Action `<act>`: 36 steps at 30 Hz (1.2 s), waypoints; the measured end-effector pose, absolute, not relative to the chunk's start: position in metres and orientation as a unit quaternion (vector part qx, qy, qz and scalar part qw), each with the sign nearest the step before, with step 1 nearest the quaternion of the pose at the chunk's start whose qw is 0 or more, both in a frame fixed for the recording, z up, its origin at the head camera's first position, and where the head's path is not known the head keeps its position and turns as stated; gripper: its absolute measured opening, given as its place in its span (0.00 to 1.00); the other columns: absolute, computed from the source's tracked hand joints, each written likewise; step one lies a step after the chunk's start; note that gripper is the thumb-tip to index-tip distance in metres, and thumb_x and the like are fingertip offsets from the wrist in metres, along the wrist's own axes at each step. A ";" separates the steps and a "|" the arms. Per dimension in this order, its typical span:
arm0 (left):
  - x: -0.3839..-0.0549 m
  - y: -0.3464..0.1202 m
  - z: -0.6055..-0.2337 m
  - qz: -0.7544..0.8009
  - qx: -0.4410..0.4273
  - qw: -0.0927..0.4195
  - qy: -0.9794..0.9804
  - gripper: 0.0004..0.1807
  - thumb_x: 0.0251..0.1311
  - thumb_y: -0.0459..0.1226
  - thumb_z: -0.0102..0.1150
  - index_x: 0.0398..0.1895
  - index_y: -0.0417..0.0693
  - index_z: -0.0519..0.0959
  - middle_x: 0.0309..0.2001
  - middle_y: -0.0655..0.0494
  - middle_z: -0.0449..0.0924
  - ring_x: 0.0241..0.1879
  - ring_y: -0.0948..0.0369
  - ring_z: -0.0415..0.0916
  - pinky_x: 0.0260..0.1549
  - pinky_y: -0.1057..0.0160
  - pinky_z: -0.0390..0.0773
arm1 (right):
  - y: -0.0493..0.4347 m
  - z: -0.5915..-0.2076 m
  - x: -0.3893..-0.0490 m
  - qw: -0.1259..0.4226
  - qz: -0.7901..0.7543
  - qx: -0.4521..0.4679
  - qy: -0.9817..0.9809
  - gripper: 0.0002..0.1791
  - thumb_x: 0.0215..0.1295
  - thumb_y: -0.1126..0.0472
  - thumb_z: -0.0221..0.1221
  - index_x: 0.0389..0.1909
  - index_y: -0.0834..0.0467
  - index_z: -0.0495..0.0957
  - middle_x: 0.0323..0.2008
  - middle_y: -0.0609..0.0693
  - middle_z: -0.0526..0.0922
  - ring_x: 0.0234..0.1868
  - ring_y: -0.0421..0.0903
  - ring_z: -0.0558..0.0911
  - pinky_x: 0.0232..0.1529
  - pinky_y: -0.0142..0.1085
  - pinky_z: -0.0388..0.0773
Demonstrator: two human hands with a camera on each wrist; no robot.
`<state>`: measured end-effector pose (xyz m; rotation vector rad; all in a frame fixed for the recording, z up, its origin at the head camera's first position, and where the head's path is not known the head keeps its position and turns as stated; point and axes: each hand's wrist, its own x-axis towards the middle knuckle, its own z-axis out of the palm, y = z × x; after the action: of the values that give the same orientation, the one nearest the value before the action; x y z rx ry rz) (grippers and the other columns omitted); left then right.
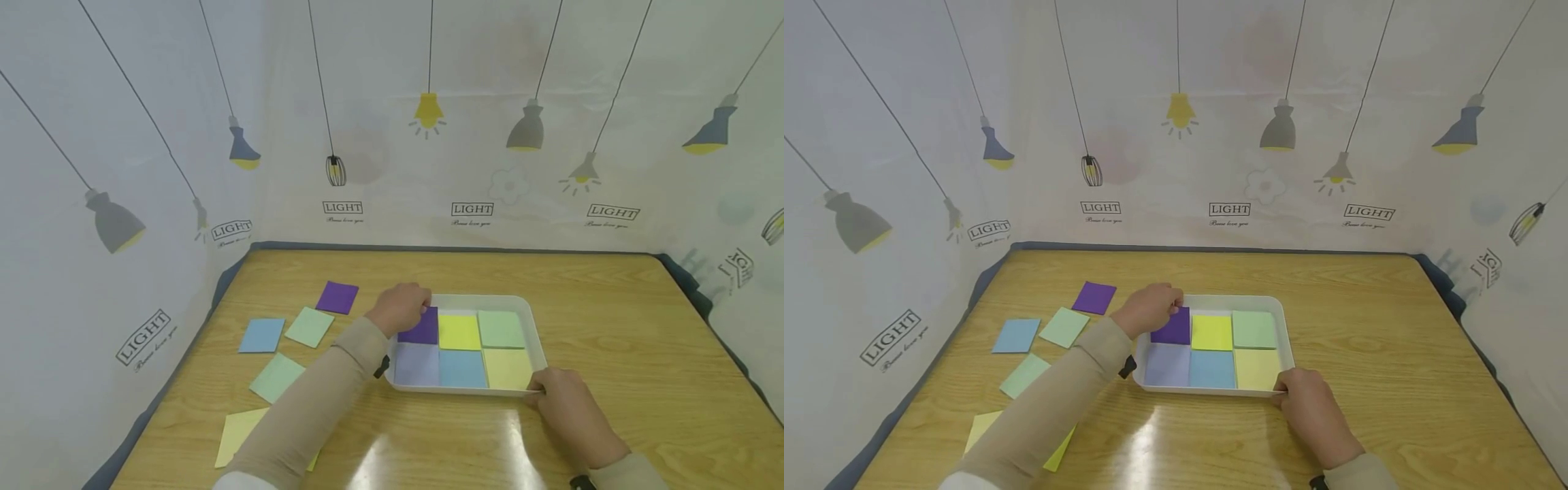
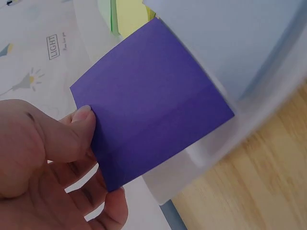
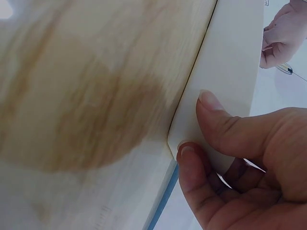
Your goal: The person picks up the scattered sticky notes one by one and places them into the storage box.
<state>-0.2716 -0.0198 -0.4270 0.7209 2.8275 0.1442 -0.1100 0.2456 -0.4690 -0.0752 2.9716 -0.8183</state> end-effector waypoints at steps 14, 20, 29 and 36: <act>-0.272 -0.022 -0.431 0.037 0.253 0.083 0.963 0.12 0.67 0.39 0.63 0.52 0.54 0.81 0.47 0.55 0.82 0.47 0.55 0.79 0.44 0.56 0.82 | 0.246 -0.471 -0.111 0.043 -0.264 -0.018 0.963 0.09 0.56 0.66 0.70 0.21 0.54 0.82 0.25 0.46 0.83 0.30 0.44 0.76 0.34 0.43 0.78; -0.272 -0.018 -0.432 0.025 0.247 0.079 0.966 0.12 0.66 0.38 0.63 0.52 0.54 0.82 0.47 0.55 0.82 0.46 0.55 0.79 0.43 0.56 0.82 | 0.246 -0.471 -0.111 0.044 -0.263 -0.020 0.964 0.08 0.57 0.66 0.70 0.21 0.55 0.83 0.25 0.47 0.83 0.31 0.44 0.77 0.36 0.45 0.80; -0.270 -0.009 -0.430 0.001 0.223 0.099 0.970 0.14 0.68 0.36 0.60 0.55 0.54 0.81 0.48 0.55 0.82 0.47 0.56 0.79 0.45 0.55 0.82 | 0.244 -0.469 -0.109 0.035 -0.258 -0.025 0.965 0.09 0.56 0.66 0.70 0.21 0.55 0.83 0.25 0.46 0.83 0.31 0.44 0.77 0.36 0.44 0.80; -0.277 -0.004 -0.432 0.003 0.213 0.118 0.970 0.08 0.70 0.35 0.56 0.47 0.52 0.81 0.43 0.55 0.82 0.39 0.59 0.77 0.37 0.58 0.82 | 0.245 -0.470 -0.110 0.037 -0.262 -0.021 0.964 0.08 0.56 0.66 0.70 0.21 0.55 0.83 0.26 0.47 0.84 0.31 0.45 0.77 0.36 0.45 0.80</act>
<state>-0.2767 -0.0038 -0.4324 0.6242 2.8379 0.0091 -0.1099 0.2445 -0.4701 -0.0637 2.9597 -0.8040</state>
